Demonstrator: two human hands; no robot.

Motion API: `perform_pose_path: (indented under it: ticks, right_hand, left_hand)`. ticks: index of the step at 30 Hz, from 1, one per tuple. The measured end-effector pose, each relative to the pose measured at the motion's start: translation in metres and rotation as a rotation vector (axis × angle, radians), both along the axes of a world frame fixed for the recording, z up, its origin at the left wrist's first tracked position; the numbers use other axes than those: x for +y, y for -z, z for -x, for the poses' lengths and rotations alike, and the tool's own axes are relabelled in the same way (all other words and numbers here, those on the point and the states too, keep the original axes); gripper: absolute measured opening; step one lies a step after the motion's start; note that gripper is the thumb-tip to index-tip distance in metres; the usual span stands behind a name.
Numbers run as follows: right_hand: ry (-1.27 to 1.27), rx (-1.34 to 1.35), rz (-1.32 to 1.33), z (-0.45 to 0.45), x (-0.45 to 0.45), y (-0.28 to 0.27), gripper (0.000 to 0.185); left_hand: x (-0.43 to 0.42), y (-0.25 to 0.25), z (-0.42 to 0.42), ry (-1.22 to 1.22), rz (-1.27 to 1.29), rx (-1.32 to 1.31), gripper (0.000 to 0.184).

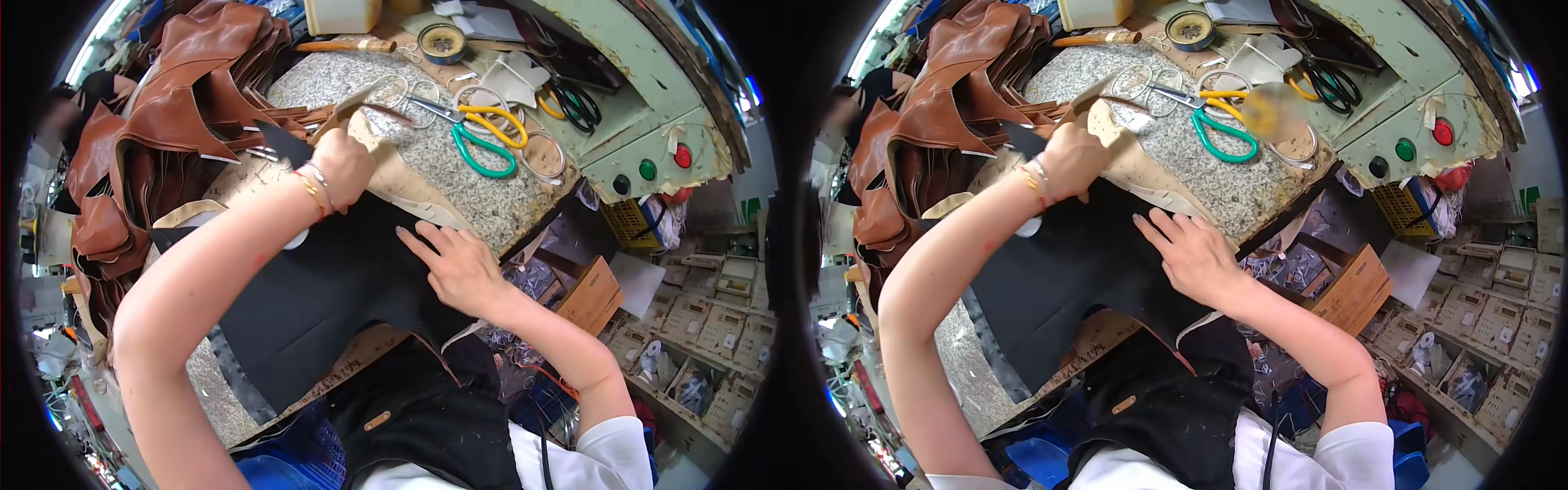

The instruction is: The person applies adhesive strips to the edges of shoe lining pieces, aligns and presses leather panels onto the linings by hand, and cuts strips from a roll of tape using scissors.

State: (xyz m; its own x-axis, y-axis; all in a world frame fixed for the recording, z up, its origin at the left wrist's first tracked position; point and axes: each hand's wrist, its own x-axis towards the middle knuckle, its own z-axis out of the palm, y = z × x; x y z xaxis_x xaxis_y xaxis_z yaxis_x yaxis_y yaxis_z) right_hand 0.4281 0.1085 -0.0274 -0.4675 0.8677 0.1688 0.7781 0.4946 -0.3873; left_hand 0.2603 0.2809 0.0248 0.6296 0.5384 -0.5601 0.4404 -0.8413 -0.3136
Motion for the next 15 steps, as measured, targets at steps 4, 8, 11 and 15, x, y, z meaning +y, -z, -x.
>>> perform_pose_path:
  ticks: [4, 8, 11, 15]
  right_hand:
    - [-0.035, -0.107, 0.109, 0.023, 0.039, 0.000, 0.064]
    - [-0.078, -0.374, 0.095, 0.056, 0.074, 0.000, 0.065]
    - [-0.054, -0.279, 0.032, 0.068, 0.082, 0.012, 0.060]
    - [0.054, -0.079, -0.037, 0.083, 0.096, 0.013, 0.042]
  left_hand:
    - [-0.015, -0.009, -0.013, 0.282, -0.216, -0.039, 0.048]
    - [0.010, -0.032, 0.024, 0.405, -0.304, -0.633, 0.050]
    - [0.026, -0.009, 0.077, -0.538, 0.147, -0.990, 0.062]
    - [-0.034, -0.027, 0.093, -0.908, 0.519, -0.744, 0.067]
